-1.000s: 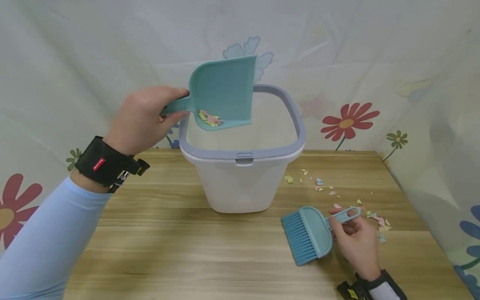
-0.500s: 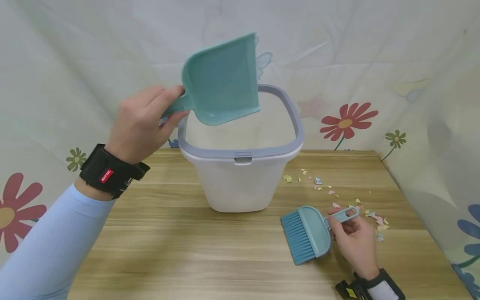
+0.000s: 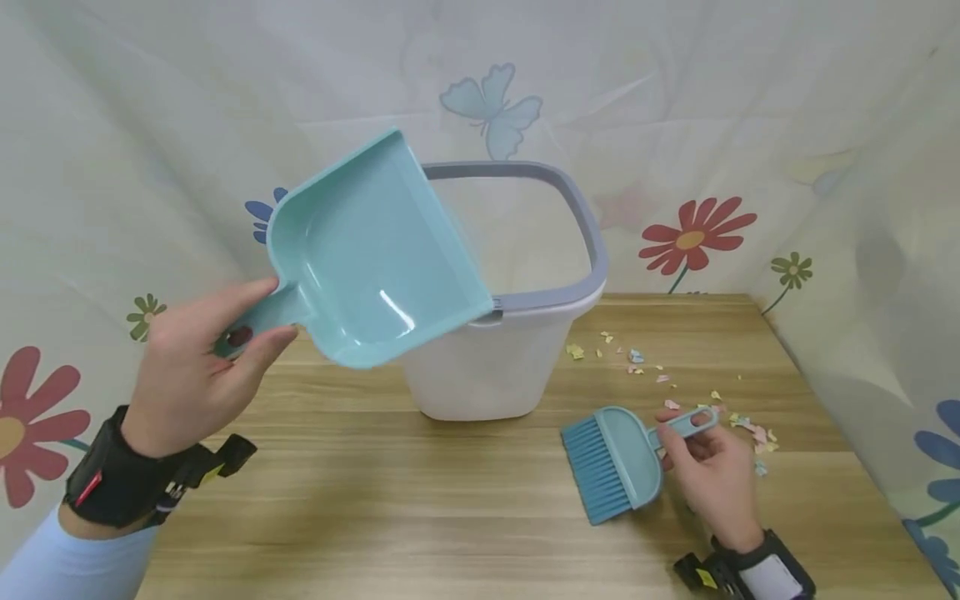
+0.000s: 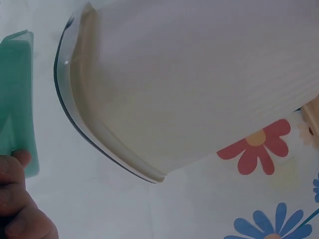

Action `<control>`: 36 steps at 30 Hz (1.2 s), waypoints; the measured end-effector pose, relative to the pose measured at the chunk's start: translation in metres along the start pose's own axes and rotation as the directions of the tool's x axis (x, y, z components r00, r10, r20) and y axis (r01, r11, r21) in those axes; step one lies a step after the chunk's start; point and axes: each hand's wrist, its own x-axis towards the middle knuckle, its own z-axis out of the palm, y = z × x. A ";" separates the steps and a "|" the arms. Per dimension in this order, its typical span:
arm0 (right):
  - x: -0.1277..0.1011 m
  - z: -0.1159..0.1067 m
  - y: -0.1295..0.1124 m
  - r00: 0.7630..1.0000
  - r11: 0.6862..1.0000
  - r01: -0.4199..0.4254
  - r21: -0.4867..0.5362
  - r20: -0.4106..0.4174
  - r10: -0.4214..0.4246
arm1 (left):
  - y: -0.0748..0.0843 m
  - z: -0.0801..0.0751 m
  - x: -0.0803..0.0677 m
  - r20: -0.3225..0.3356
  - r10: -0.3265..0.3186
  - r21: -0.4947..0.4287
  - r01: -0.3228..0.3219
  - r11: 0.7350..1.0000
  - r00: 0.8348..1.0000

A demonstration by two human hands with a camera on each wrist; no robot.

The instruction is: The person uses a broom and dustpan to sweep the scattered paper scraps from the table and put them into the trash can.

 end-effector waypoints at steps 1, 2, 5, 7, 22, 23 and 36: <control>0.000 0.000 0.000 1.000 1.000 -0.004 -0.007 -0.001 0.004 | 0.001 -0.001 -0.007 0.003 0.002 -0.008 -0.002 1.000 1.000; 0.000 -0.001 -0.001 1.000 1.000 -0.010 -0.016 -0.003 0.010 | 0.003 -0.002 -0.014 0.009 0.004 -0.016 -0.004 1.000 1.000; 0.000 -0.002 0.000 1.000 0.999 -0.016 -0.028 -0.003 0.016 | 0.007 -0.001 -0.036 0.046 0.003 -0.059 0.000 0.998 0.999; 0.001 -0.003 0.001 1.000 1.000 -0.016 -0.026 -0.002 0.016 | 0.011 0.001 -0.051 0.077 -0.013 -0.110 0.022 0.994 0.997; 0.049 -0.015 -0.019 0.938 0.934 0.337 -0.119 -0.042 -0.343 | 0.038 0.050 -0.145 0.416 -0.012 -0.344 0.170 0.923 0.910; 0.057 -0.015 -0.019 0.920 0.913 0.380 -0.147 -0.045 -0.390 | 0.037 0.055 -0.148 0.439 -0.005 -0.350 0.176 0.920 0.898; 0.122 0.020 0.014 0.797 0.617 0.597 -0.513 0.290 -0.530 | 0.032 0.104 -0.176 0.673 0.018 -0.360 0.306 0.881 0.740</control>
